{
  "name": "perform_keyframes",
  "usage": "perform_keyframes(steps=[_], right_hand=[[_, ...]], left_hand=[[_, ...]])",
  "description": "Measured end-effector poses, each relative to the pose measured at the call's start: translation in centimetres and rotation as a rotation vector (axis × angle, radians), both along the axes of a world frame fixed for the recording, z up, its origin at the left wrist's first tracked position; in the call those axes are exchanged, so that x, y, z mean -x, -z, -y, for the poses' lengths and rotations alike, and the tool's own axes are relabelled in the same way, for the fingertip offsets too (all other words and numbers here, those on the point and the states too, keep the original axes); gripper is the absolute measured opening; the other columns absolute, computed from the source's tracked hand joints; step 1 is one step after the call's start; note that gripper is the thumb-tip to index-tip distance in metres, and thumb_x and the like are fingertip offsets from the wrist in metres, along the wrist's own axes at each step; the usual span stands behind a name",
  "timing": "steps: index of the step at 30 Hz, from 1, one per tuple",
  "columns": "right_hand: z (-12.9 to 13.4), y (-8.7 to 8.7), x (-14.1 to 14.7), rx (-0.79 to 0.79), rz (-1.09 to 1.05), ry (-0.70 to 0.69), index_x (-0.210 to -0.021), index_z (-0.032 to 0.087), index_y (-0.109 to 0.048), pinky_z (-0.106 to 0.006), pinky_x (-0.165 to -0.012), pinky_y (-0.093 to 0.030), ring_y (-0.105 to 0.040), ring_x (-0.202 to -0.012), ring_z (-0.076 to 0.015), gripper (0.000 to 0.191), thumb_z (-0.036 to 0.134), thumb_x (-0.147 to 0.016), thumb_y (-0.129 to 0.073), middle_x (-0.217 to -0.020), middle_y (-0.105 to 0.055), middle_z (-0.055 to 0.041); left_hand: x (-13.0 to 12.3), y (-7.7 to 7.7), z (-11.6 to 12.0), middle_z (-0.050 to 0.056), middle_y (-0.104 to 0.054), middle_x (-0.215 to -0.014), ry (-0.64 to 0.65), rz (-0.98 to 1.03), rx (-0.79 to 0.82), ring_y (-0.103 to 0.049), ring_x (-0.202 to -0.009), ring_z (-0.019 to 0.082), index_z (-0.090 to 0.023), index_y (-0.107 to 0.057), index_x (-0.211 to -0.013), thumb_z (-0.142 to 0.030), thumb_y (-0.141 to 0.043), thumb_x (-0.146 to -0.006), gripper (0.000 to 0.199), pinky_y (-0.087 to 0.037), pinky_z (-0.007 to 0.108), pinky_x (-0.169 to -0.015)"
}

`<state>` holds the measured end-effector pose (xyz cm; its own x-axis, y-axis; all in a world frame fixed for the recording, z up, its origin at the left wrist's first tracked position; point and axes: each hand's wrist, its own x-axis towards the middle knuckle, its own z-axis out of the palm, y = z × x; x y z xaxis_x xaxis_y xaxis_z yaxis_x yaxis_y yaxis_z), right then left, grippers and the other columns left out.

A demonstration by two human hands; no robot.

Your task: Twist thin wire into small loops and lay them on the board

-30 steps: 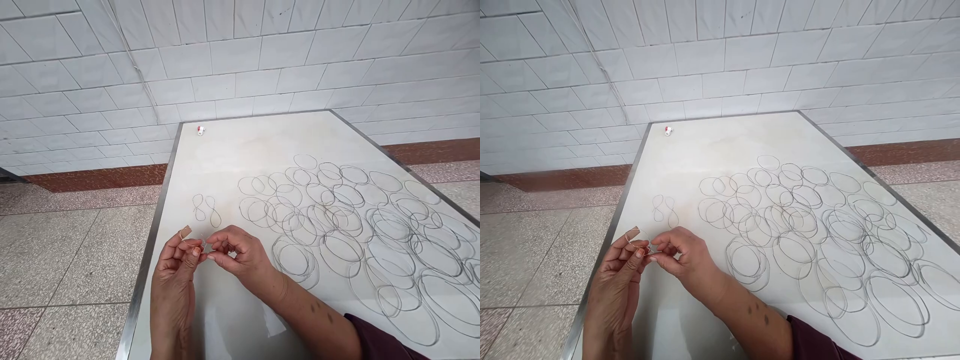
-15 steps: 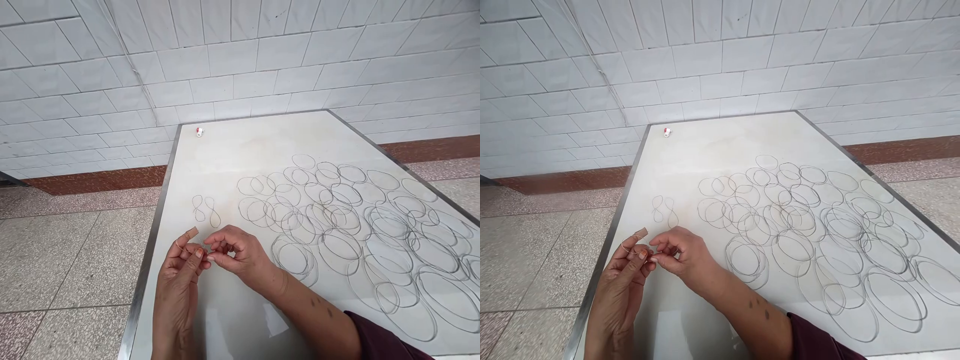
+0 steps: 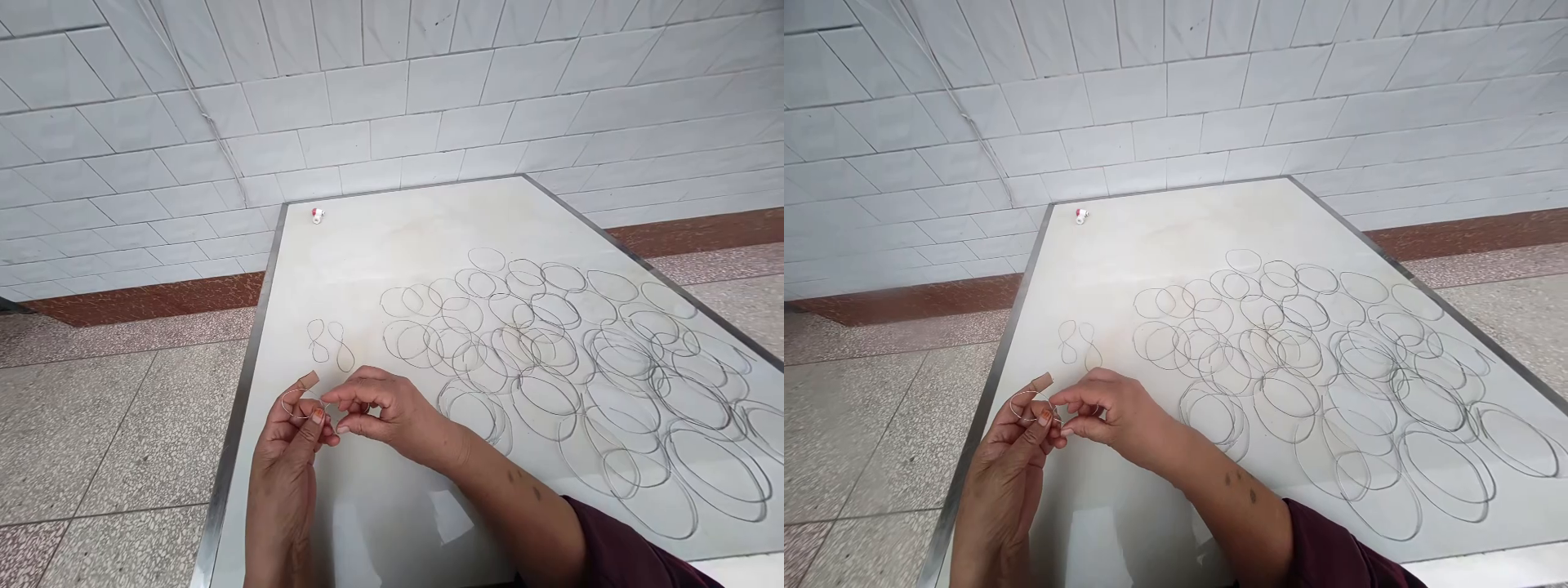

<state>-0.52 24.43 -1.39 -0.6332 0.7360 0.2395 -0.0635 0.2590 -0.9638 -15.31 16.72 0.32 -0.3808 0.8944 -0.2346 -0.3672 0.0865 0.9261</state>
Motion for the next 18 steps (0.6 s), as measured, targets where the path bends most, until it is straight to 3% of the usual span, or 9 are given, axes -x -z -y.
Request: perform_keyframes(steps=[5,9,13,18], right_hand=[[0.1,-0.2,0.0,0.305,-0.084,-0.006,-0.116,0.03,-0.066,-0.032,-0.079,-0.055,-0.066,-0.089,-0.0153,0.042,0.02,-0.076,-0.075,-0.097,-0.066,-0.0003],[0.0,-0.7,0.1,0.563,-0.201,-0.054,-0.104,0.024,-0.066,-0.033,-0.08,-0.053,-0.065,-0.082,-0.013,0.036,0.023,-0.071,-0.079,-0.091,-0.068,0.0005],[-0.2,-1.2,0.1,0.655,-0.232,-0.063,-0.088,0.019,-0.066,-0.03,-0.075,-0.051,-0.062,-0.072,-0.0118,0.024,0.033,-0.074,-0.079,-0.077,-0.066,0.0015],[0.0,-1.3,0.0,0.697,-0.202,-0.02,-0.085,0.019,-0.065,-0.03,-0.074,-0.049,-0.059,-0.07,-0.0121,0.028,0.045,-0.078,-0.075,-0.077,-0.066,0.0004]], left_hand=[[-0.2,-0.4,-0.1,-0.002,-0.058,-0.078,-0.015,0.027,-0.005,-0.055,-0.066,0.011,-0.023,-0.064,-0.121,-0.027,-0.077,-0.074,0.049,-0.049,0.025,-0.068],[-0.4,-0.6,-0.1,-0.003,-0.056,-0.077,-0.076,0.071,-0.053,-0.054,-0.066,0.01,-0.024,-0.065,-0.121,-0.023,-0.079,-0.072,0.051,-0.05,0.023,-0.069],[-0.4,-0.5,-0.1,-0.003,-0.056,-0.077,-0.062,0.073,-0.09,-0.055,-0.068,0.01,-0.025,-0.064,-0.125,-0.023,-0.078,-0.074,0.052,-0.05,0.023,-0.07],[-0.4,-0.3,0.0,-0.001,-0.059,-0.082,-0.008,0.043,-0.11,-0.055,-0.069,0.011,-0.025,-0.064,-0.126,-0.022,-0.078,-0.074,0.054,-0.052,0.025,-0.071]])
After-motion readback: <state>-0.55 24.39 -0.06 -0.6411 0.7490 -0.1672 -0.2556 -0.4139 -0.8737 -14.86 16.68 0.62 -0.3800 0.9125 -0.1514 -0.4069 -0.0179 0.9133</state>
